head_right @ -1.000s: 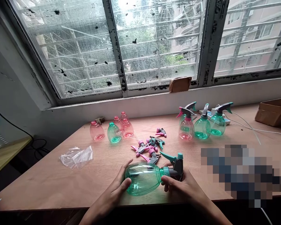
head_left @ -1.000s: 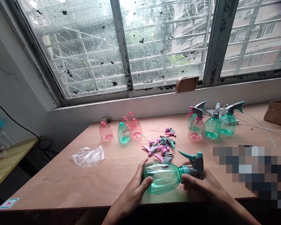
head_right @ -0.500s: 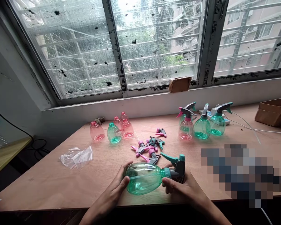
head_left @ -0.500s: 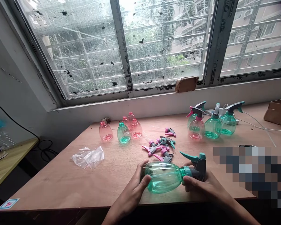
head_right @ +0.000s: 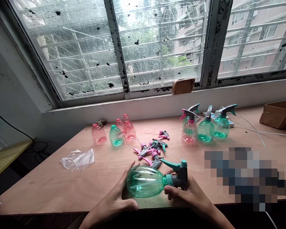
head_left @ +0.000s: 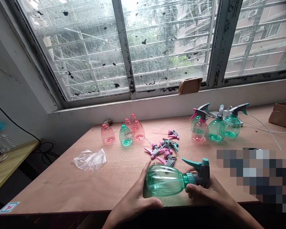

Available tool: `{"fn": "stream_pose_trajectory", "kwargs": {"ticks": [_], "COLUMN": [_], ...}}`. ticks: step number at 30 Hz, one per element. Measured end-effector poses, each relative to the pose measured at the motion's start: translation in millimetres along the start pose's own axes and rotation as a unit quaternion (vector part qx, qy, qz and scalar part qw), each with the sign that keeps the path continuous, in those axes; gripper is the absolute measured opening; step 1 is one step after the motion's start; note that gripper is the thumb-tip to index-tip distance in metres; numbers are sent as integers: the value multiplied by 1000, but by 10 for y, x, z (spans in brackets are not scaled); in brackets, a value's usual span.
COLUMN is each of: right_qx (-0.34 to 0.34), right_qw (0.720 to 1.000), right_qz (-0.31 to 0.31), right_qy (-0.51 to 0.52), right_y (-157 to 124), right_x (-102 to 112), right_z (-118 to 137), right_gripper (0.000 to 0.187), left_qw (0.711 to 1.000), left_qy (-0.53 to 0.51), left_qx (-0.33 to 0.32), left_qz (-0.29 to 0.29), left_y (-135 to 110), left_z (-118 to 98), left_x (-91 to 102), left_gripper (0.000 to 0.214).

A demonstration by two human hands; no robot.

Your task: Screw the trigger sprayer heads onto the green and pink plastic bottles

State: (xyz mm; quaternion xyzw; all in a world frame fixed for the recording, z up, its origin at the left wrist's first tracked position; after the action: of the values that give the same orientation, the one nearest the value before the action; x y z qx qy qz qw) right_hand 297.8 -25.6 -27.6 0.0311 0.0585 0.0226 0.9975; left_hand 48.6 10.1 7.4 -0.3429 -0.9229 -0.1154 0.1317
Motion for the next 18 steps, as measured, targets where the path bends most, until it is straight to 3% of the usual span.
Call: {"fn": "stream_pose_trajectory", "kwargs": {"ticks": [4,6,10,13,15,18], "right_qx": [8,10,-9,-8,-5,-1], "right_qw": [1000,999,1000,1000,1000,1000], "right_qz": [13,16,7,-2,-7,-9], "right_qy": [-19,-34,-18,-12,-12,-15], "right_y": [3,17,45,47,44,45], "right_x": [8,14,17,7,7,18], "right_z": [-5,-2,7,23,21,2], "right_gripper": [39,39,41,43,43,42], "left_qw": [998,998,999,999,999,999], "left_qy": [2,5,21,30,23,10], "left_qx": [44,57,44,38,38,44], "left_qz": [-33,-39,-21,-11,-6,-14], "left_y": [-5,3,27,29,22,12], "left_z": [25,37,39,23,3,-9], "left_x": [44,47,6,-11,-9,16], "left_gripper": [71,71,102,114,107,79]}}
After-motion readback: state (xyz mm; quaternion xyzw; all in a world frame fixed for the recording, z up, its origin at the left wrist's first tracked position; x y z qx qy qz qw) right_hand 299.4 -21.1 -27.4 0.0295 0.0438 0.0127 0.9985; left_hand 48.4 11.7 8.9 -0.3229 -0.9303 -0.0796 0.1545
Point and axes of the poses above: each hand's wrist, its own y-axis towards the middle knuckle, its own x-axis out of the back of the hand, z = x × y, the point moved 4 cm from there along y, towards the middle knuckle, and after that the axes turned 2 degrees about -x, right-handed, at the moved point
